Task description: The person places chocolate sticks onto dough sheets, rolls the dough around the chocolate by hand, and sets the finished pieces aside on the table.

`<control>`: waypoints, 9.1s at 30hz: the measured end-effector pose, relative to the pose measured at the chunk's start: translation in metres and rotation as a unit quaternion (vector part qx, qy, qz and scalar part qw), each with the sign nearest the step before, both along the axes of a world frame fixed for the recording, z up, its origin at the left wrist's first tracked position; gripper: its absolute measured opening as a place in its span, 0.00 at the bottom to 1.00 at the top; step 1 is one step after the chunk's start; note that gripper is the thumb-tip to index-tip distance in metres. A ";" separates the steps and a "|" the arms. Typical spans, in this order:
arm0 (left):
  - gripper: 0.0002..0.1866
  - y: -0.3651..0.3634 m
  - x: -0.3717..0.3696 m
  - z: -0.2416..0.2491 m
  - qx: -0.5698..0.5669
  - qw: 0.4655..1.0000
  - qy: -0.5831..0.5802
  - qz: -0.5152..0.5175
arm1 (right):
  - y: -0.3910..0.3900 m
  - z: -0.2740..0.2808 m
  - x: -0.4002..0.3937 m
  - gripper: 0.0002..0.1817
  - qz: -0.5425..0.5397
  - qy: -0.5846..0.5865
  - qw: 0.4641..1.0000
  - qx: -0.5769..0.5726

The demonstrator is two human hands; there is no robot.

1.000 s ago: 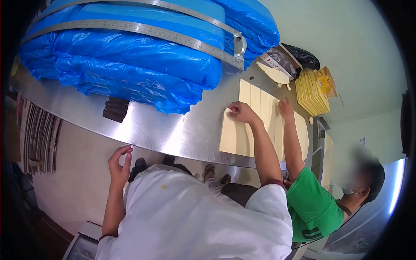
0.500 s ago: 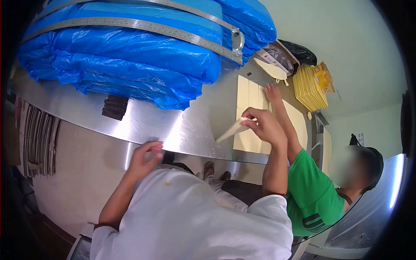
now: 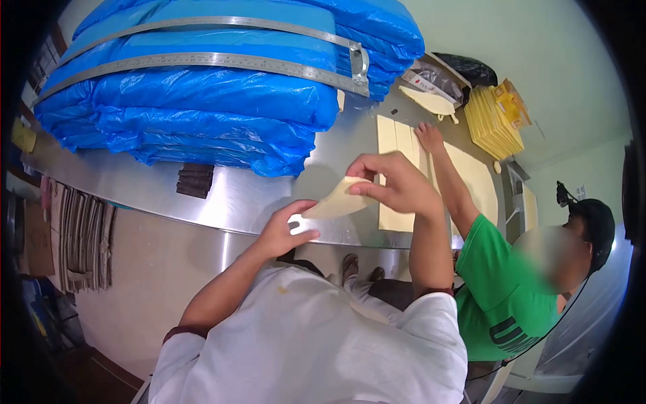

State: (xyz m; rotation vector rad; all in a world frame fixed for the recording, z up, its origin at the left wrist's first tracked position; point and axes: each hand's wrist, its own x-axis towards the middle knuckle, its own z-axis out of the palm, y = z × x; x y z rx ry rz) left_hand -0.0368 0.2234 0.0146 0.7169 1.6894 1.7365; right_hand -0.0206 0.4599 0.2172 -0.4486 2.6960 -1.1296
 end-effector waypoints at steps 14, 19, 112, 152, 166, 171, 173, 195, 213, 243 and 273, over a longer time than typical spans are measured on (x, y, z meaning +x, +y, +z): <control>0.10 0.020 0.020 -0.040 -0.074 0.960 -0.266 0.047 | 0.046 -0.210 -0.060 0.13 -0.197 0.113 0.974 0.005; 0.12 0.015 0.020 -0.046 -0.073 0.950 -0.295 0.073 | 0.019 -0.187 -0.023 0.22 -0.217 0.085 0.969 0.086; 0.13 -0.162 -0.049 -0.045 -0.129 0.910 0.107 0.380 | -0.010 -0.207 -0.062 0.29 -0.191 0.053 0.960 0.196; 0.12 -0.102 -0.005 -0.052 -0.017 0.990 -0.038 0.134 | -0.143 -0.233 0.075 0.11 -0.340 -0.005 0.910 -0.238; 0.18 -0.058 -0.019 -0.025 -0.109 0.896 0.422 0.086 | -0.056 -0.245 0.109 0.11 -0.321 0.209 0.919 -0.096; 0.17 -0.010 0.007 -0.029 -0.133 0.904 0.406 0.008 | -0.052 -0.244 0.110 0.10 -0.306 0.216 0.925 -0.064; 0.15 -0.008 0.006 -0.037 -0.131 0.901 0.413 0.017 | -0.051 -0.242 0.112 0.10 -0.311 0.205 0.926 -0.065; 0.10 0.001 0.009 -0.041 -0.135 0.897 0.421 0.021 | -0.049 -0.245 0.111 0.13 -0.284 0.228 0.931 -0.020; 0.05 0.024 -0.011 -0.037 -0.136 0.875 0.456 0.089 | -0.036 -0.235 0.091 0.09 -0.295 0.283 0.911 0.051; 0.12 0.020 -0.010 -0.048 -0.110 0.882 0.455 0.047 | -0.041 -0.226 0.085 0.15 -0.271 0.261 0.924 0.073; 0.13 0.019 -0.008 -0.044 -0.101 0.895 0.432 0.047 | -0.013 -0.203 0.087 0.12 -0.410 0.014 0.881 -0.235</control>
